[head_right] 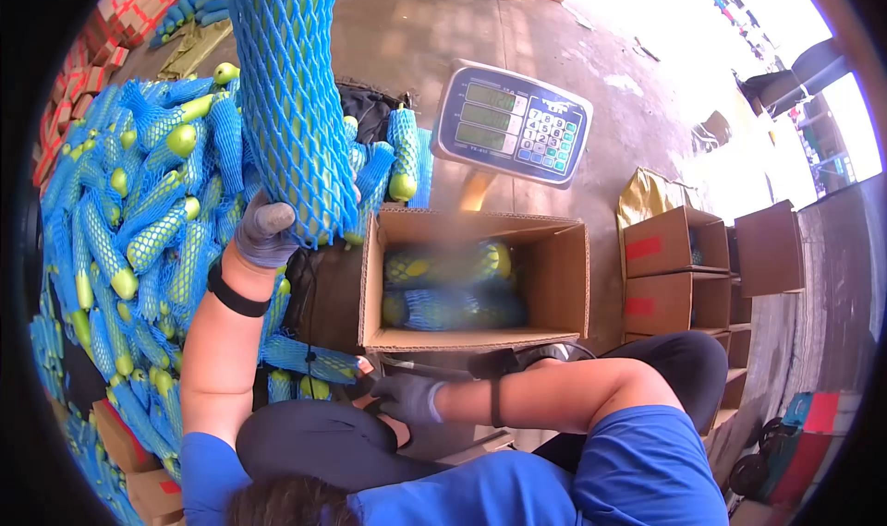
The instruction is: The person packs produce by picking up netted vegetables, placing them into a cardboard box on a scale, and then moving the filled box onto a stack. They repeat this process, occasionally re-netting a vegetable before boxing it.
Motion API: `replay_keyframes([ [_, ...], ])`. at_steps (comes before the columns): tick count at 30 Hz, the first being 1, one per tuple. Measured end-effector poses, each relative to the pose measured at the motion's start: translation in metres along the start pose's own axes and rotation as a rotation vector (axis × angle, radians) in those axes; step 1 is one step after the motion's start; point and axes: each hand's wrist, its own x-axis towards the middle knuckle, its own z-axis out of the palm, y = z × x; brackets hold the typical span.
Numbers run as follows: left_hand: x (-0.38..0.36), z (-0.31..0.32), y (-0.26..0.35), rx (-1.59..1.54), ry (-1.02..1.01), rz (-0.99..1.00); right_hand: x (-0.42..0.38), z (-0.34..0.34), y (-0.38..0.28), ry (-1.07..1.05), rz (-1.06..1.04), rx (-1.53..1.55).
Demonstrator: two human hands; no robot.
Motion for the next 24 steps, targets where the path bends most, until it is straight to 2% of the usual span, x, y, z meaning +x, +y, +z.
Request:
replay_keyframes([
  [1,-0.007,0.014,0.005,0.081,-0.002,0.030,-0.022,-0.010,-0.022,-0.152,-0.069,0.068],
  [3,-0.019,0.030,0.004,0.083,-0.051,0.009,-0.068,-0.023,-0.044,-0.187,-0.158,-0.156],
  [5,-0.030,0.060,0.008,0.166,-0.151,-0.040,-0.115,-0.063,-0.094,-0.351,-0.213,-0.158],
  [6,-0.034,0.071,0.011,0.165,-0.187,-0.088,-0.141,-0.086,-0.127,-0.305,-0.199,-0.070],
  [7,-0.037,0.079,0.005,0.149,-0.187,-0.102,-0.166,-0.107,-0.165,-0.167,-0.062,-0.102],
  [8,-0.035,0.089,0.000,0.203,-0.295,-0.064,-0.181,-0.125,-0.175,0.064,-0.119,-0.131],
  [10,-0.032,0.118,-0.008,0.173,-0.380,-0.038,-0.200,-0.157,-0.184,0.538,-0.263,-0.227],
  [11,-0.031,0.129,-0.019,0.171,-0.382,-0.035,-0.196,-0.170,-0.181,0.530,-0.407,-0.101],
  [13,-0.028,0.145,-0.029,0.109,-0.382,-0.127,-0.195,-0.171,-0.195,0.308,-0.493,-0.011],
  [15,-0.026,0.155,-0.027,0.129,-0.373,-0.161,-0.180,-0.161,-0.171,0.365,-0.537,0.200],
  [17,-0.019,0.157,-0.018,0.264,-0.400,-0.345,-0.168,-0.171,-0.151,0.352,-0.560,0.239],
  [18,-0.015,0.158,-0.012,0.307,-0.409,-0.410,-0.164,-0.175,-0.145,0.354,-0.474,0.209],
  [19,-0.011,0.150,0.004,0.753,-0.369,-0.533,-0.160,-0.179,-0.138,0.354,-0.390,0.180],
  [20,-0.010,0.139,0.013,1.202,-0.320,-0.644,-0.153,-0.186,-0.129,0.440,-0.270,0.043],
  [21,-0.016,0.116,0.005,1.458,-0.154,-0.398,-0.146,-0.187,-0.115,0.436,-0.271,0.049],
  [22,-0.021,0.101,0.005,1.480,0.046,-0.120,-0.137,-0.189,-0.098,0.498,-0.151,-0.241],
  [23,-0.026,0.081,0.003,1.619,0.147,-0.039,-0.127,-0.190,-0.084,0.551,-0.027,-0.529],
  [24,-0.028,0.063,-0.001,1.576,0.165,-0.083,-0.116,-0.191,-0.075,0.503,0.123,-0.612],
])
